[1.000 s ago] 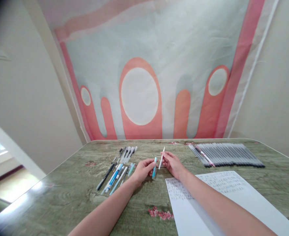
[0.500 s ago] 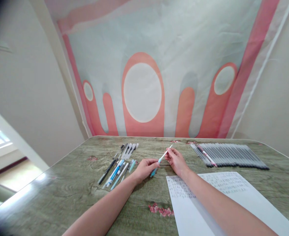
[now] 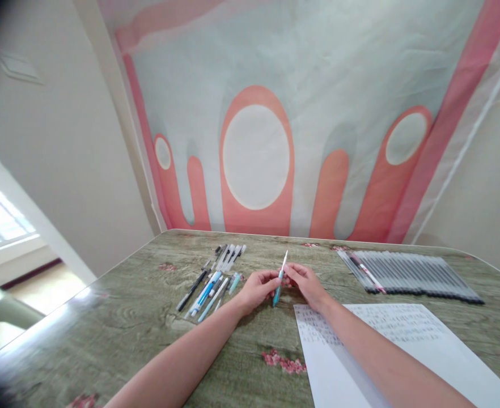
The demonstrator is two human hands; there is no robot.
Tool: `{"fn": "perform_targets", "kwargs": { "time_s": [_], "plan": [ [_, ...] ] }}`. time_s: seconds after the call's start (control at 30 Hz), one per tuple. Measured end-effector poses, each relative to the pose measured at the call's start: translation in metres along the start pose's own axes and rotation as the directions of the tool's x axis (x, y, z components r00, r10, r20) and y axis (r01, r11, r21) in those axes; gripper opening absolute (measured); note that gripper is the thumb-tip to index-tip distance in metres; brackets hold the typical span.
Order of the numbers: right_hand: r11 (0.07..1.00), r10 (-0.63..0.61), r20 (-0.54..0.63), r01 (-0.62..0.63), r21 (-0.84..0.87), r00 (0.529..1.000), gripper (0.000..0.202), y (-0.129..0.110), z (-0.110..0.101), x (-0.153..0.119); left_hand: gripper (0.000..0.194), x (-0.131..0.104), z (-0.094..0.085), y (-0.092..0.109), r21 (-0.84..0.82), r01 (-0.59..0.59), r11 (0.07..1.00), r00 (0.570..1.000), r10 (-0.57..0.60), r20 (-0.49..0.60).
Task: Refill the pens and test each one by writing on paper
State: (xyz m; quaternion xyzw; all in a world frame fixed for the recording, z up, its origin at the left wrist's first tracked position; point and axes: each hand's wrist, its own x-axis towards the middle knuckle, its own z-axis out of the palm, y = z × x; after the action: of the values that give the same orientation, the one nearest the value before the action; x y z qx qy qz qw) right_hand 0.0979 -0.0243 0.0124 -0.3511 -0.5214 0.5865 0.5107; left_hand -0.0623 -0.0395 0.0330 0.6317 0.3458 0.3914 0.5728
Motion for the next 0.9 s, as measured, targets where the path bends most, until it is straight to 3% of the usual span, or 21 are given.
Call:
{"fn": "perform_targets", "kwargs": {
  "time_s": [0.17,0.3,0.43,0.53,0.67,0.77,0.9],
  "plan": [
    [0.994,0.050,-0.073,-0.042,0.106,0.996,0.036,0.005,-0.004,0.004,0.039,-0.002,0.000,0.003,-0.106,0.019,0.994,0.999,-0.022,-0.028],
    [0.990,-0.014,-0.025,0.010,-0.142,1.000,0.024,0.015,-0.008,0.014,0.038,-0.009,0.008,0.011,-0.292,0.042,0.955,0.998,-0.027,0.056],
    [0.910,-0.056,0.154,0.114,-0.398,0.987,0.023,0.017,0.006,0.037,0.038,-0.014,0.015,0.017,-0.407,0.134,0.904,0.987,-0.087,0.133],
    [0.779,-0.124,0.352,0.311,-0.544,0.928,0.020,0.012,0.033,0.054,0.037,-0.017,0.015,0.019,-0.421,0.196,0.886,0.973,-0.123,0.194],
    [0.661,-0.223,0.572,0.554,-0.507,0.790,0.022,0.013,0.067,0.063,0.039,-0.019,0.011,0.020,-0.386,0.285,0.877,0.936,-0.168,0.309],
    [0.620,-0.260,0.621,0.621,-0.481,0.740,0.022,0.023,0.077,0.067,0.042,-0.019,0.010,0.021,-0.390,0.309,0.867,0.925,-0.178,0.335],
    [0.560,-0.200,0.684,0.655,-0.507,0.701,0.022,0.032,0.078,0.074,0.042,-0.020,0.010,0.022,-0.399,0.326,0.857,0.914,-0.178,0.365]
  ]
}}
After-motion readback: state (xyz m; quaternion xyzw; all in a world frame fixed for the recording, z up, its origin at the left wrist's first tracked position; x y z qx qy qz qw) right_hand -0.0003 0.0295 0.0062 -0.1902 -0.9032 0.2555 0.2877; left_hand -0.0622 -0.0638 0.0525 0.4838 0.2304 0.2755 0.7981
